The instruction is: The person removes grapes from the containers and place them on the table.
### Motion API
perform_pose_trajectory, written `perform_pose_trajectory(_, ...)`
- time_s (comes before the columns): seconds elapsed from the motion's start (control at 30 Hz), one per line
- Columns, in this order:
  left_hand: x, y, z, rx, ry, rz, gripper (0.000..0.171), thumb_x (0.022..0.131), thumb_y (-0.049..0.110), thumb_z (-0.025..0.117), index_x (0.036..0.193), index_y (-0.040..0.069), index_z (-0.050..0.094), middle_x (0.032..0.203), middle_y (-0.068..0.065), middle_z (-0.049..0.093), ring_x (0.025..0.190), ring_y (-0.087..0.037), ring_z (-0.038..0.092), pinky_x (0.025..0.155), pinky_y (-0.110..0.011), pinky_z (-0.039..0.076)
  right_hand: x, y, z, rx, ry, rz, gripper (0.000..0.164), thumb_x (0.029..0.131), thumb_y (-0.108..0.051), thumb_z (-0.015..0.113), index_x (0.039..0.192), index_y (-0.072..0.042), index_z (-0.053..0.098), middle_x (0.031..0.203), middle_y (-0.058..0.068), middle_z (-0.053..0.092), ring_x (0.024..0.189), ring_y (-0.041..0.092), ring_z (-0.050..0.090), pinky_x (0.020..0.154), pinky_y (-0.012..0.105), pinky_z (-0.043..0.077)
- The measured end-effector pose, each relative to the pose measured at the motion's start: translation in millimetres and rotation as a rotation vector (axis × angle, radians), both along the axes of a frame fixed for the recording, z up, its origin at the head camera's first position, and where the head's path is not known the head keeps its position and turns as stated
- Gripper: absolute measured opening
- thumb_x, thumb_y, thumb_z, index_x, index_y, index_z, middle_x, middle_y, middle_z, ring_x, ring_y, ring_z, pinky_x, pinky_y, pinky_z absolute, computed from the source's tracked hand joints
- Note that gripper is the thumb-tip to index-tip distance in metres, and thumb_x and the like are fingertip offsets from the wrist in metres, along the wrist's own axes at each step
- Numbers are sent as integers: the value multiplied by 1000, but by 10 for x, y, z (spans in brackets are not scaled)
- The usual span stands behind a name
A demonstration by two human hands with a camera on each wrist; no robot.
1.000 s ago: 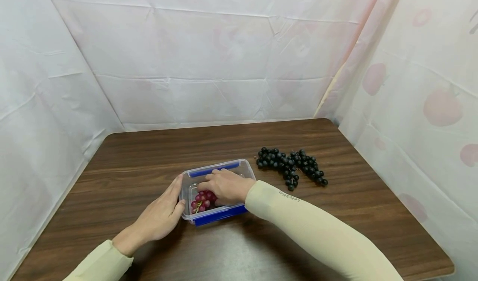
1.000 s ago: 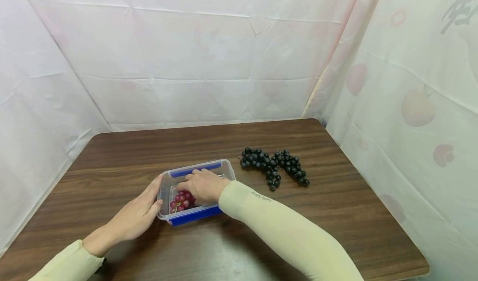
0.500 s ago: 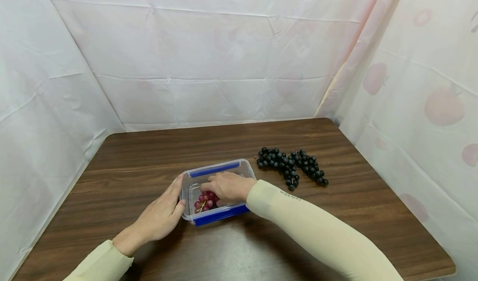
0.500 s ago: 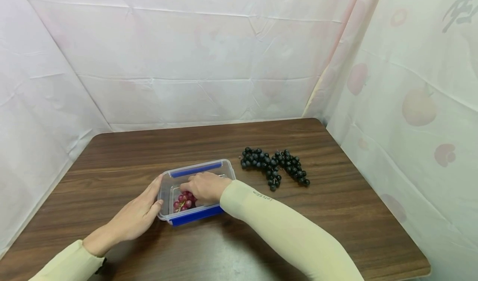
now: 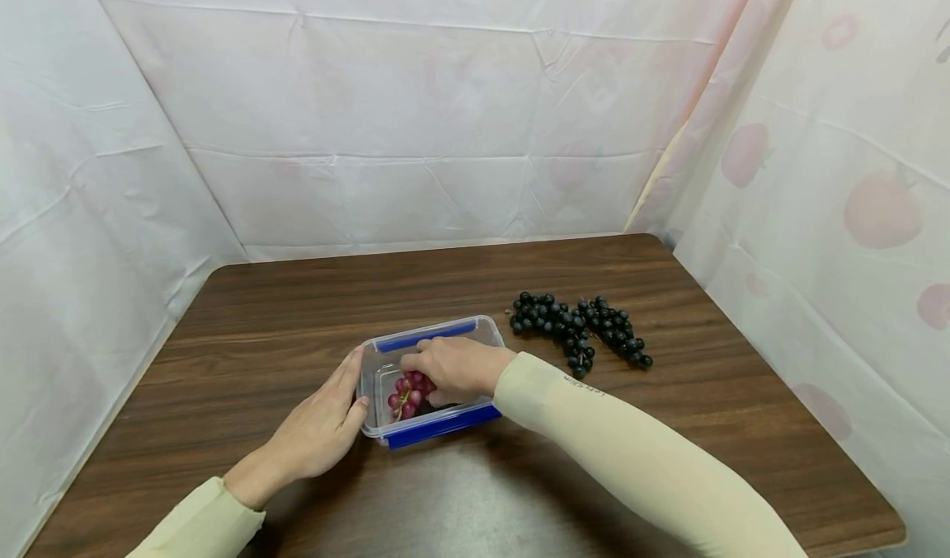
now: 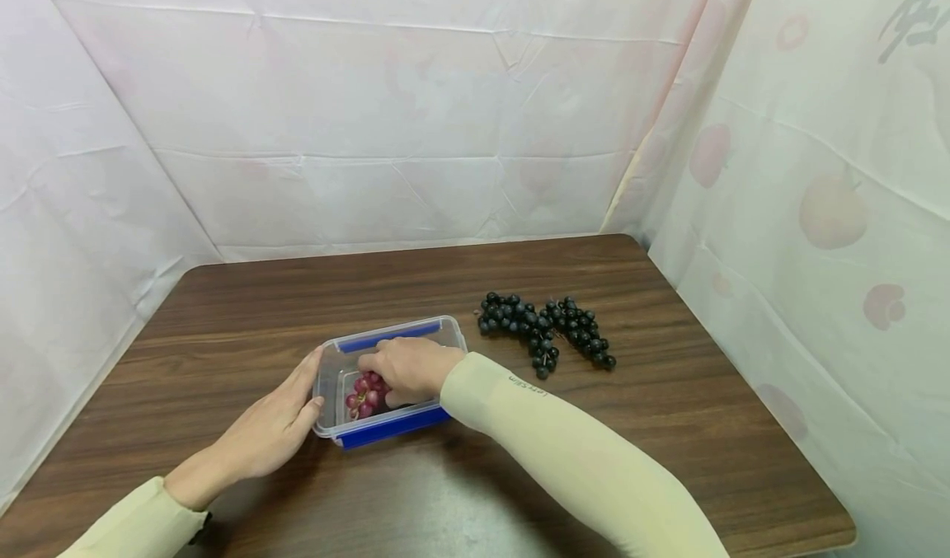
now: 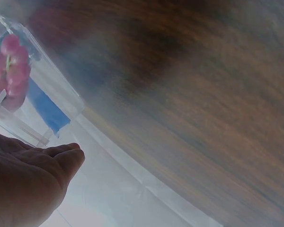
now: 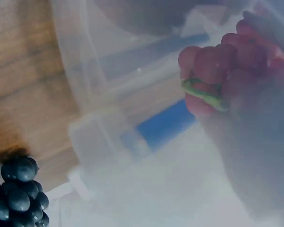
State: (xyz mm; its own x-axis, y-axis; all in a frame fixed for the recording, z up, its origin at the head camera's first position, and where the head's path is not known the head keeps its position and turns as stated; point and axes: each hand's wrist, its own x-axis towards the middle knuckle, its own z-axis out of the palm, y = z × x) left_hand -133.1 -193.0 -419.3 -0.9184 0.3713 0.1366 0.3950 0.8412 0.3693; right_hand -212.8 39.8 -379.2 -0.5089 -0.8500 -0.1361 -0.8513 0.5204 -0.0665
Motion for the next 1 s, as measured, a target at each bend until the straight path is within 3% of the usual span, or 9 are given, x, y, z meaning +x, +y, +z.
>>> perform_pose_trajectory(0.23,0,5,1,-4,-6,1,69,100,25,42,154,10,2,160,-9,8,142,-27,21,109,-49,30,39,38,146,-27,-14,-49,50,82,-34,74,126,-24,53,101,-2,56,83,6,54,73,22,50)
perform_pose_trajectory(0.47,2,7,-8,-10,-8,3,69,101,26,42,154,9,2,160,-9,7,142,-28,21,108,-51,30,72,84,223,-59,-28,-78,47,81,-31,74,123,-23,53,94,-6,52,77,6,52,64,21,47)
perform_pose_trajectory(0.73,2,12,-10,-17,11,5,69,100,26,43,154,8,4,159,-10,9,142,-28,23,108,-50,30,77,153,284,-75,-10,-153,49,84,-34,70,128,-23,51,99,-4,53,80,8,51,68,23,47)
perform_pose_trajectory(1.0,-2,11,-11,-15,13,8,70,100,26,43,154,8,4,160,-9,9,142,-28,23,109,-50,29,85,229,354,-106,10,-199,48,82,-34,70,125,-23,52,97,-4,52,78,10,52,62,23,47)
